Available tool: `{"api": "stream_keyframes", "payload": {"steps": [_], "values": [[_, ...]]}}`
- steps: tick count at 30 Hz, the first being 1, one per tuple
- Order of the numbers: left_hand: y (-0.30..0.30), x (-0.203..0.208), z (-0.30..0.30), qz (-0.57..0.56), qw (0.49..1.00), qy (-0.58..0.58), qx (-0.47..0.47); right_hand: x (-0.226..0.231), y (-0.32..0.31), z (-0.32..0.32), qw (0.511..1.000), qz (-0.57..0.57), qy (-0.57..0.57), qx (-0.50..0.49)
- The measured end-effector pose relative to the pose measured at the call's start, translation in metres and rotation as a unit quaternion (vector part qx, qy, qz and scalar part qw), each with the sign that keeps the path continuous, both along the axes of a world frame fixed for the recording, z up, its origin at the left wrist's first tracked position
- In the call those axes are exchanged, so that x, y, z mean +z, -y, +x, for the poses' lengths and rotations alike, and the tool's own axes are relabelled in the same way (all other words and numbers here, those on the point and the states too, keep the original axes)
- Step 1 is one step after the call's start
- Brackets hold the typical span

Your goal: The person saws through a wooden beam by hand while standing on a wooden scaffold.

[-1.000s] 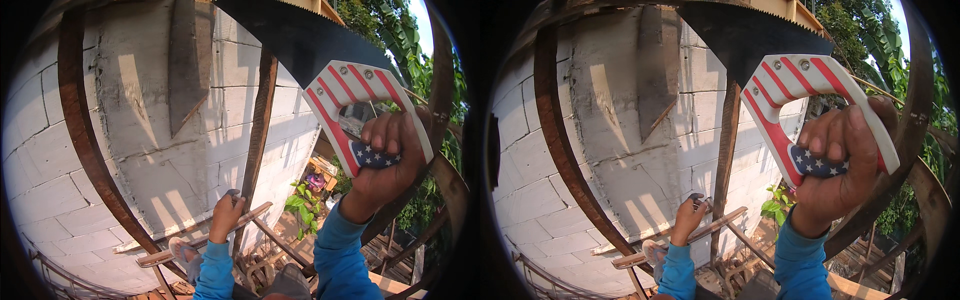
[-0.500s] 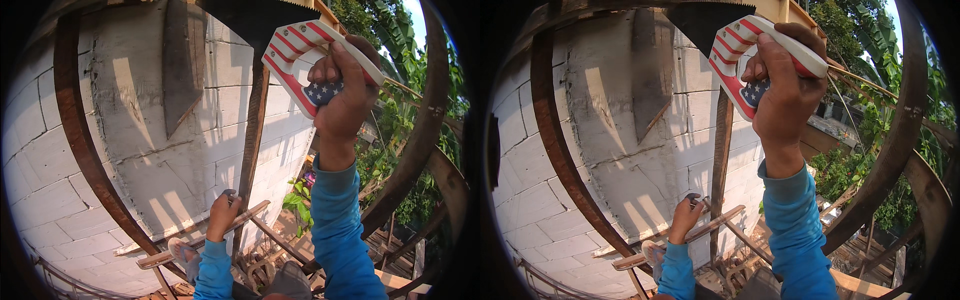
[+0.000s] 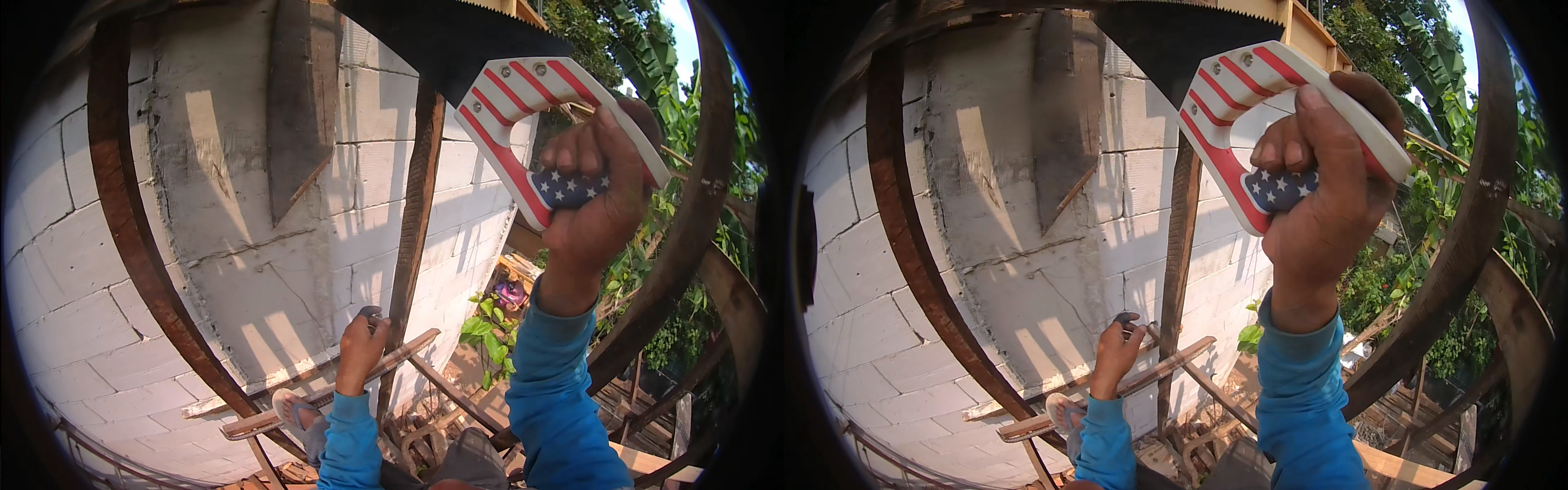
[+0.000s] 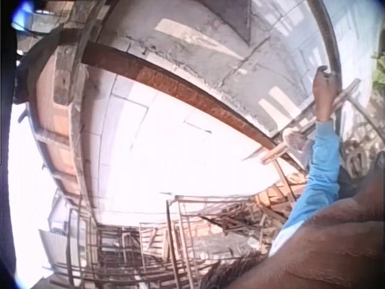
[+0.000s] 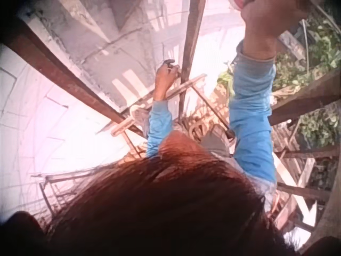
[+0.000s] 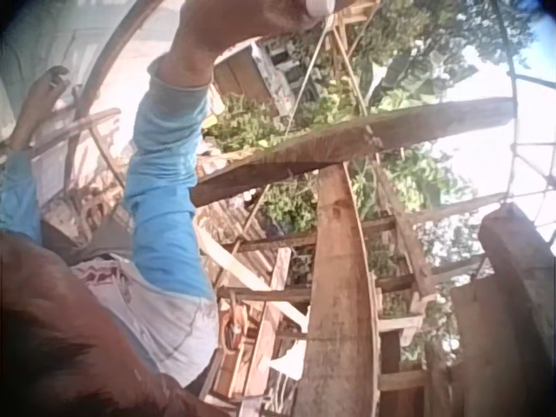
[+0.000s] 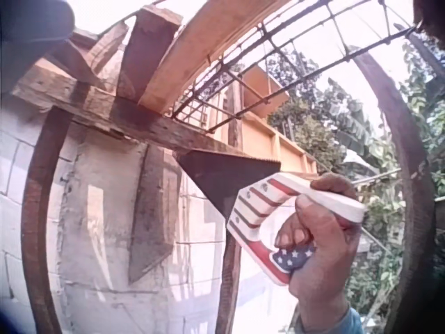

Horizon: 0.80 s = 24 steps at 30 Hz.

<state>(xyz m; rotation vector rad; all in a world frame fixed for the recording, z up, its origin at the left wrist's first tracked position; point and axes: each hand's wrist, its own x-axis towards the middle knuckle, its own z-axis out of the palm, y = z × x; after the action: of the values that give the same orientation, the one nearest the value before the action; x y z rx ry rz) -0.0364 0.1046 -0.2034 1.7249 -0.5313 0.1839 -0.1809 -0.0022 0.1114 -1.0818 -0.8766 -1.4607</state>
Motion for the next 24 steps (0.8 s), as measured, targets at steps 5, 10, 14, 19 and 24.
{"api": "stream_keyframes", "payload": {"steps": [5, 10, 14, 19, 24], "values": [[0.009, 0.007, -0.006, 0.017, 1.000, 0.004, -0.018, -0.008, 0.010, -0.017, 0.999, -0.024, 0.013, 0.017], [-0.006, 0.010, -0.005, 0.037, 0.999, -0.014, -0.002, 0.025, 0.001, 0.034, 0.991, -0.104, 0.031, -0.074], [0.007, -0.002, -0.001, 0.009, 1.000, 0.003, -0.004, -0.016, 0.018, -0.051, 0.998, -0.041, 0.002, 0.052], [0.007, 0.000, -0.006, 0.021, 0.999, -0.015, -0.025, 0.031, 0.009, 0.007, 0.997, -0.065, -0.028, -0.039], [0.003, 0.003, -0.002, 0.011, 1.000, -0.007, -0.005, 0.012, 0.013, -0.042, 0.997, -0.049, -0.046, 0.023]]}}
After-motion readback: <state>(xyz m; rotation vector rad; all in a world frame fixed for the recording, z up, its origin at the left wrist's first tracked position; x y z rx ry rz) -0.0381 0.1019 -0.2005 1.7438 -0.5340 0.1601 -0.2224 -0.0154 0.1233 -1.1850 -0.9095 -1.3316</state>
